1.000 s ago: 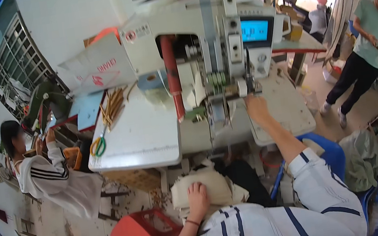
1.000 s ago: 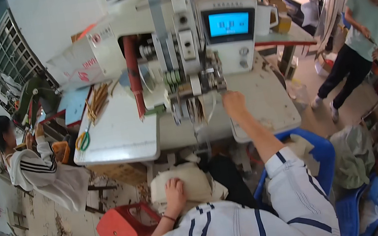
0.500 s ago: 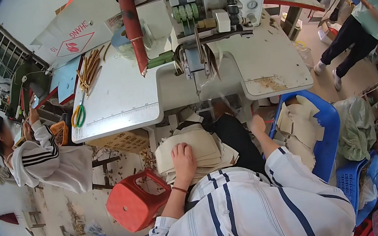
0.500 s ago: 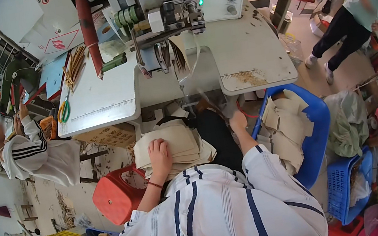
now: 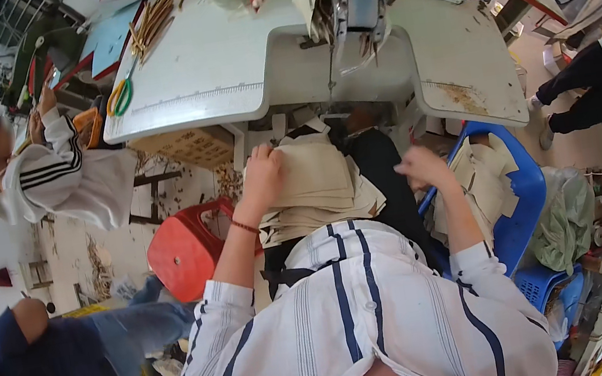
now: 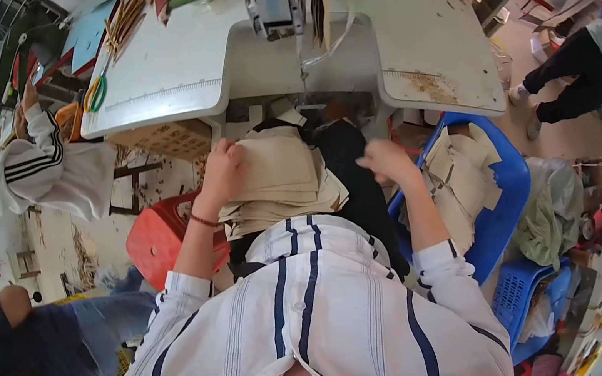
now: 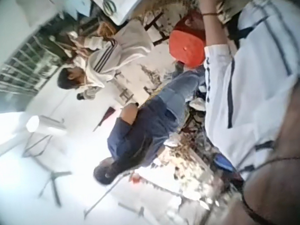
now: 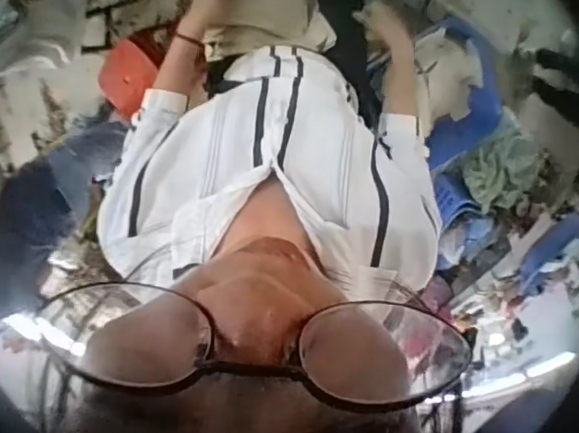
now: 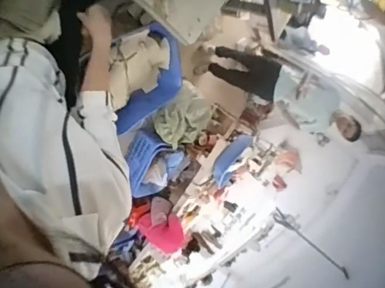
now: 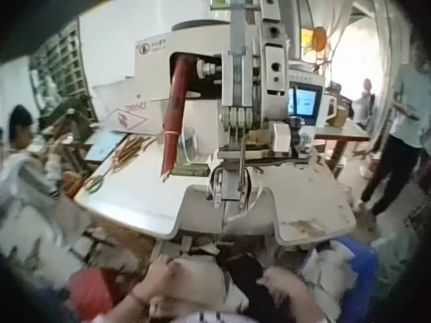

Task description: The person feeds fabric pieces through a taping machine to apply reinforcement tape along the seams and places them into a stack.

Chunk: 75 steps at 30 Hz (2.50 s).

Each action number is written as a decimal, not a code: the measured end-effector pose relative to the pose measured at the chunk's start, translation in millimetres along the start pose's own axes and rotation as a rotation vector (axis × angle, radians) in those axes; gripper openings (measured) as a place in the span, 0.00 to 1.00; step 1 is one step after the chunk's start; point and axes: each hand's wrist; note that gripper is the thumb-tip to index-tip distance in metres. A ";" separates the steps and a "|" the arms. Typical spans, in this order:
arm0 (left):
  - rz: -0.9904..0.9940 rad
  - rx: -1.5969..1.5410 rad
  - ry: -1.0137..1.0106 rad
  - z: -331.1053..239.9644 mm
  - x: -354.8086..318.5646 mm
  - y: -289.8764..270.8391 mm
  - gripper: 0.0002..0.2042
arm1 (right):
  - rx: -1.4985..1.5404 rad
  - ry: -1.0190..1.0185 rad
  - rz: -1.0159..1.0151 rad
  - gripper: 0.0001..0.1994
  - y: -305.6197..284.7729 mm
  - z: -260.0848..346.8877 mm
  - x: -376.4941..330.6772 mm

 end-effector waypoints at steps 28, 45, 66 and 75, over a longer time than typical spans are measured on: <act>0.096 0.102 -0.178 -12.8 -3.3 -24.7 0.24 | 0.634 -0.552 -0.901 0.17 13.4 44.1 64.2; -0.187 0.329 0.120 -14.4 -15.8 -0.3 0.05 | -0.592 0.055 -0.277 0.08 78.6 -123.8 36.3; 0.145 -1.243 -0.249 -11.2 -15.2 -73.5 0.26 | 0.046 -1.051 -0.184 0.13 3.6 138.2 -50.1; 0.107 -1.875 0.080 -88.4 47.9 -103.9 0.28 | 0.218 -1.033 0.120 0.16 -66.5 145.0 -87.4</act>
Point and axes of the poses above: each hand's wrist, its own x-axis towards the middle knuckle, its own y-axis out of the palm, z = x × y, and after that the axes turned 4 degrees about y, right-handed
